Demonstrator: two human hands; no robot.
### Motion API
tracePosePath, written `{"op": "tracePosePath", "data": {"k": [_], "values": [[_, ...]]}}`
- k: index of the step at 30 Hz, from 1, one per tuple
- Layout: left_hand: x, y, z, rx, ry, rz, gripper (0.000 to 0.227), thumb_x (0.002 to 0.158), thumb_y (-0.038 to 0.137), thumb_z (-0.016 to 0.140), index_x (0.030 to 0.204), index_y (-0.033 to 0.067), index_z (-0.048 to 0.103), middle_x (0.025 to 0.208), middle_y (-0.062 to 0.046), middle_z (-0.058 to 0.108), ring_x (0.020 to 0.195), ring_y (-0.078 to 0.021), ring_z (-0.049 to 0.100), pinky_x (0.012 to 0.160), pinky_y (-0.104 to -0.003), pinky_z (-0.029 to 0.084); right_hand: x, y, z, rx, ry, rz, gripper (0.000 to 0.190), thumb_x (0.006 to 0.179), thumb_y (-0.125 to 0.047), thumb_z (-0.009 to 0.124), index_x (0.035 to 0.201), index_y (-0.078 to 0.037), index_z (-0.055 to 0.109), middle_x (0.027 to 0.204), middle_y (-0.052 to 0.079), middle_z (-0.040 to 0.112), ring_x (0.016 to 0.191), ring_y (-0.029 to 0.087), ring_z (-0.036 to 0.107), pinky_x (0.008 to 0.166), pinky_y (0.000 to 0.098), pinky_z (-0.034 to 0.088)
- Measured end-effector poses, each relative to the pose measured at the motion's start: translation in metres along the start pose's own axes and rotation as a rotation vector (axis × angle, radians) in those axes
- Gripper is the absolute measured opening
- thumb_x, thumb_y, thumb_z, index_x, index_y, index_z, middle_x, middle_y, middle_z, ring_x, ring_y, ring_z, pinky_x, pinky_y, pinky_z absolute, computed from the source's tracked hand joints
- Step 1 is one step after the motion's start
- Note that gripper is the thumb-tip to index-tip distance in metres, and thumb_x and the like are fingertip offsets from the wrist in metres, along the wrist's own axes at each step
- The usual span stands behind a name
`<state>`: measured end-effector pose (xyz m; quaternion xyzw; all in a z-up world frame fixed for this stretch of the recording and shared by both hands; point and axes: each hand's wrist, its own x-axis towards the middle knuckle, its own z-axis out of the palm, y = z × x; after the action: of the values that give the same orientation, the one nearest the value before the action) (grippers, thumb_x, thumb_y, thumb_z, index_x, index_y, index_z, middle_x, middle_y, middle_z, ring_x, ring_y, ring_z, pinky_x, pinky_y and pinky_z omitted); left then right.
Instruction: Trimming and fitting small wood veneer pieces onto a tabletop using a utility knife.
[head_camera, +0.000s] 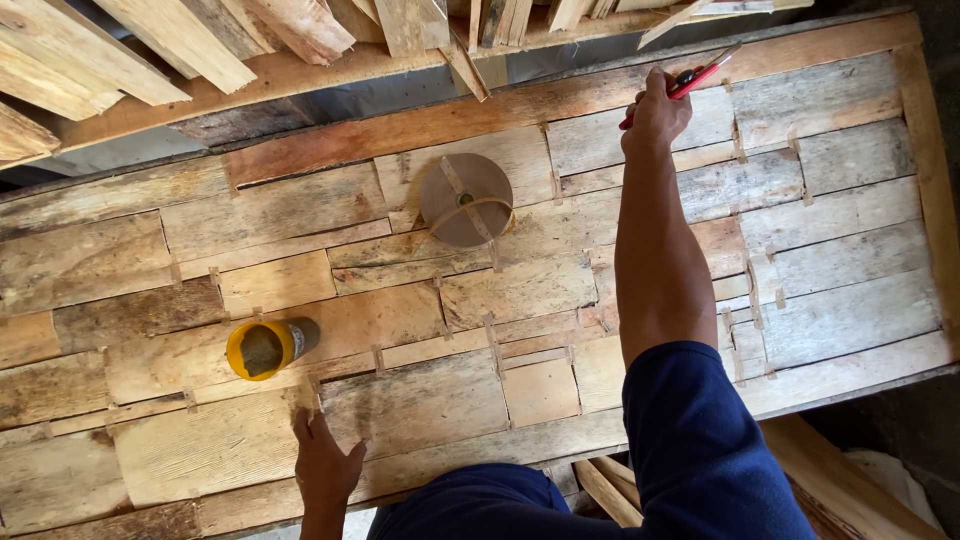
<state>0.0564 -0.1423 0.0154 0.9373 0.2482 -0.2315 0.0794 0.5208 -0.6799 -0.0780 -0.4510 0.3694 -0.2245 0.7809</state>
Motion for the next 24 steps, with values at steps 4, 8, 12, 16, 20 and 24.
{"op": "tracePosePath", "data": {"k": [4,8,12,16,20,24], "values": [[0.0,-0.002,0.002,-0.006,0.024,0.026,0.099,0.067,0.035,0.091,0.143,-0.0006,0.037,0.161,-0.023,0.025,0.137,-0.041,0.049,0.098,-0.047,0.056,0.012,0.003,0.006,0.036,-0.042,-0.026,0.02,0.097,-0.011,0.072,0.113,-0.002,0.063,0.085,0.009,0.065,0.056,0.012,0.056,0.041,0.0259,0.042],[-0.001,0.002,-0.002,-0.016,0.026,0.023,0.1,0.066,0.035,0.091,0.142,-0.0009,0.037,0.16,-0.024,0.024,0.136,-0.0419,0.049,0.099,-0.048,0.055,0.01,0.0,0.01,0.092,-0.068,0.002,0.026,0.1,-0.013,0.064,0.126,-0.011,0.062,0.117,0.014,0.069,0.08,0.017,0.071,0.047,0.0208,0.045],[0.0,0.002,-0.002,-0.014,0.007,0.018,0.099,0.067,0.034,0.091,0.142,-0.0019,0.037,0.16,-0.024,0.023,0.137,-0.0423,0.049,0.099,-0.048,0.055,0.013,0.002,0.01,0.137,-0.122,0.06,0.029,0.104,-0.013,0.058,0.133,-0.013,0.058,0.131,0.017,0.065,0.096,0.023,0.076,0.054,0.0214,0.049],[0.0,0.005,-0.006,-0.012,-0.009,0.006,0.097,0.068,0.034,0.09,0.141,-0.0021,0.037,0.161,-0.024,0.023,0.137,-0.042,0.049,0.099,-0.048,0.055,0.015,0.001,0.013,0.205,-0.158,0.117,0.03,0.105,-0.012,0.055,0.135,-0.013,0.055,0.135,0.017,0.063,0.102,0.026,0.077,0.055,0.0222,0.049],[0.001,0.006,-0.006,-0.008,-0.007,0.009,0.098,0.068,0.035,0.09,0.141,-0.0025,0.037,0.16,-0.024,0.023,0.137,-0.0421,0.049,0.1,-0.048,0.055,0.02,0.003,0.016,0.266,-0.153,0.168,0.031,0.105,-0.011,0.053,0.136,-0.013,0.055,0.135,0.016,0.064,0.104,0.026,0.077,0.055,0.0226,0.049],[0.002,0.005,-0.005,0.004,-0.014,0.002,0.099,0.068,0.037,0.09,0.141,-0.0023,0.036,0.16,-0.024,0.023,0.137,-0.0416,0.049,0.1,-0.047,0.055,0.027,0.009,0.017,0.283,-0.147,0.168,0.03,0.105,-0.012,0.052,0.135,-0.011,0.058,0.131,0.013,0.069,0.102,0.024,0.077,0.053,0.0228,0.049]]}}
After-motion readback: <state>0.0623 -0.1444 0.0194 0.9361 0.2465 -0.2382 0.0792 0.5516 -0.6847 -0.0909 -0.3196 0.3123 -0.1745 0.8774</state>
